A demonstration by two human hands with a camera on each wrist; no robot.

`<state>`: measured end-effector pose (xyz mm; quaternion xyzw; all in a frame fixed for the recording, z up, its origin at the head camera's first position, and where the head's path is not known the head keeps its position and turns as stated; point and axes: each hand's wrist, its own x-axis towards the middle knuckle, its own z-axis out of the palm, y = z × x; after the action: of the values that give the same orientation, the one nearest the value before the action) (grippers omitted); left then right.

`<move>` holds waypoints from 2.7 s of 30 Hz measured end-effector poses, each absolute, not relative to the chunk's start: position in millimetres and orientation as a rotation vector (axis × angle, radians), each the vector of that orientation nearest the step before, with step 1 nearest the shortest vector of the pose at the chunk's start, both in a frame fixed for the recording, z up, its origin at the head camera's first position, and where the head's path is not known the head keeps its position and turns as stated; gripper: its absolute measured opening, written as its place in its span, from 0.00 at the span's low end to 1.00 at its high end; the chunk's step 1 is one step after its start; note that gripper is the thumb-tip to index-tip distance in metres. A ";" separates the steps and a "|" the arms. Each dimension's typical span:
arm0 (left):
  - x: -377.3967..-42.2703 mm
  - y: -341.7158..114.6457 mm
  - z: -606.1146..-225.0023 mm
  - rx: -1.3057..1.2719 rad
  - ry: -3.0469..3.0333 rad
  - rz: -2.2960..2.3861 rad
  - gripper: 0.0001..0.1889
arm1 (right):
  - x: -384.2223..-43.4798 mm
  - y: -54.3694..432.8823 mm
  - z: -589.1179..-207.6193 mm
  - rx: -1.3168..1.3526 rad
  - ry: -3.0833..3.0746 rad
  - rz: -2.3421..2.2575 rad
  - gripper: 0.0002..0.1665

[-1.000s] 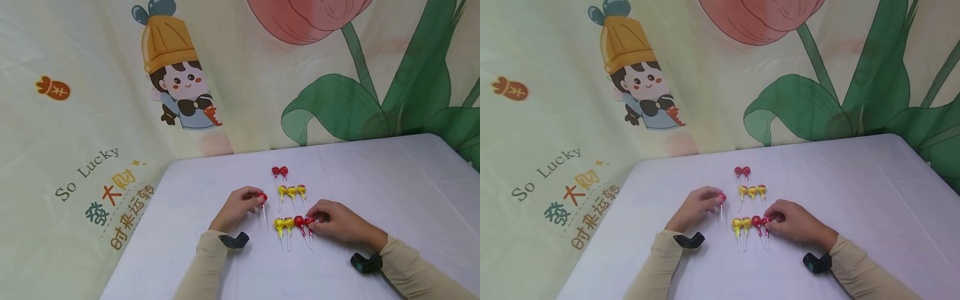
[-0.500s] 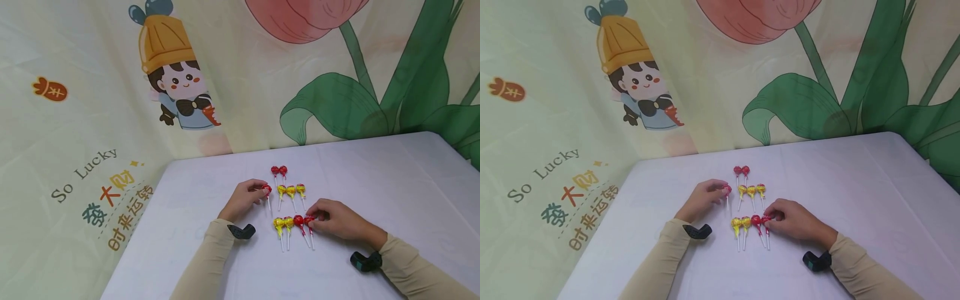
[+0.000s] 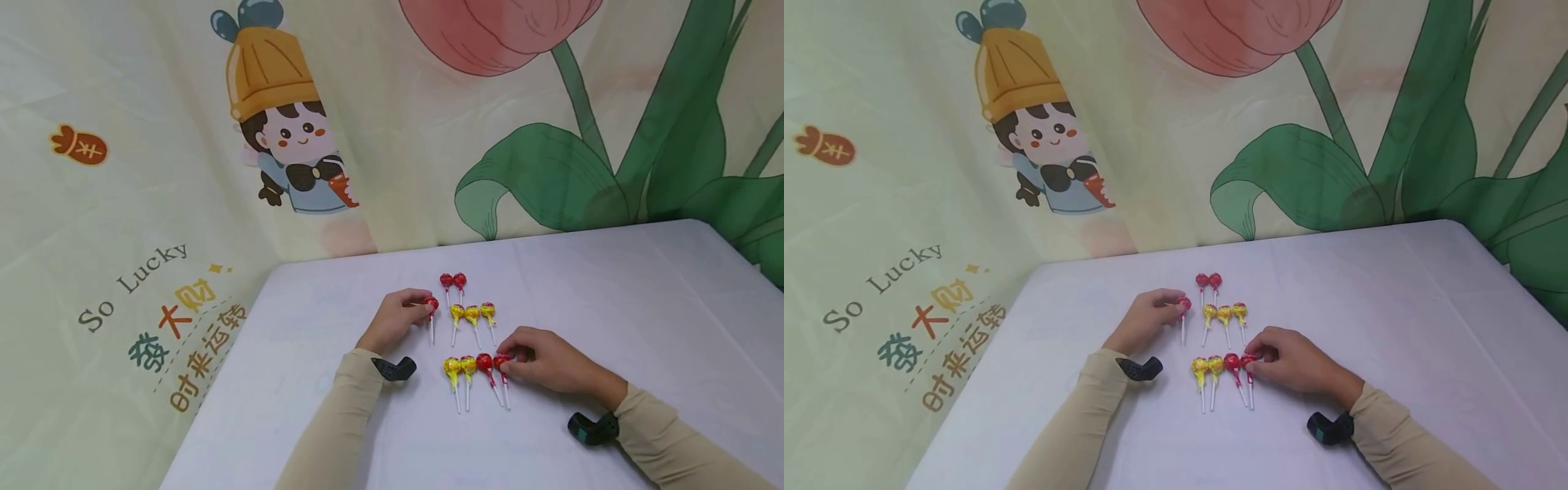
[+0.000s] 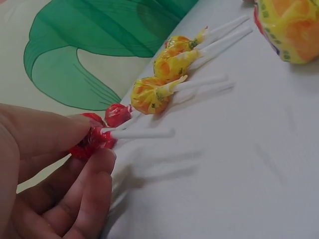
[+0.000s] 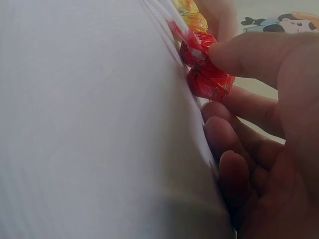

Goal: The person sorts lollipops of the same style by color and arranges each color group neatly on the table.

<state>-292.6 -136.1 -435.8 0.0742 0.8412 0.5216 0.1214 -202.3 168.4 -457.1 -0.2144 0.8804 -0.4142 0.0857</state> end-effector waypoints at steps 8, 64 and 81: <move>-300.5 -132.1 -434.8 0.107 2.473 1.542 0.16 | -201.2 167.9 -454.5 -0.650 2.617 -1.246 0.16; -348.0 -117.4 -437.6 -0.043 2.532 1.631 0.14 | -204.7 170.4 -459.4 -0.645 2.662 -1.225 0.15; -354.9 -109.3 -437.0 -0.086 2.556 1.606 0.13 | -205.0 170.6 -459.6 -0.648 2.666 -1.235 0.14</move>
<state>-354.9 -109.3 -437.0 -0.0284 0.8448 0.5309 0.0610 -205.0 170.6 -459.6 -0.2150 0.8841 -0.4095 0.0663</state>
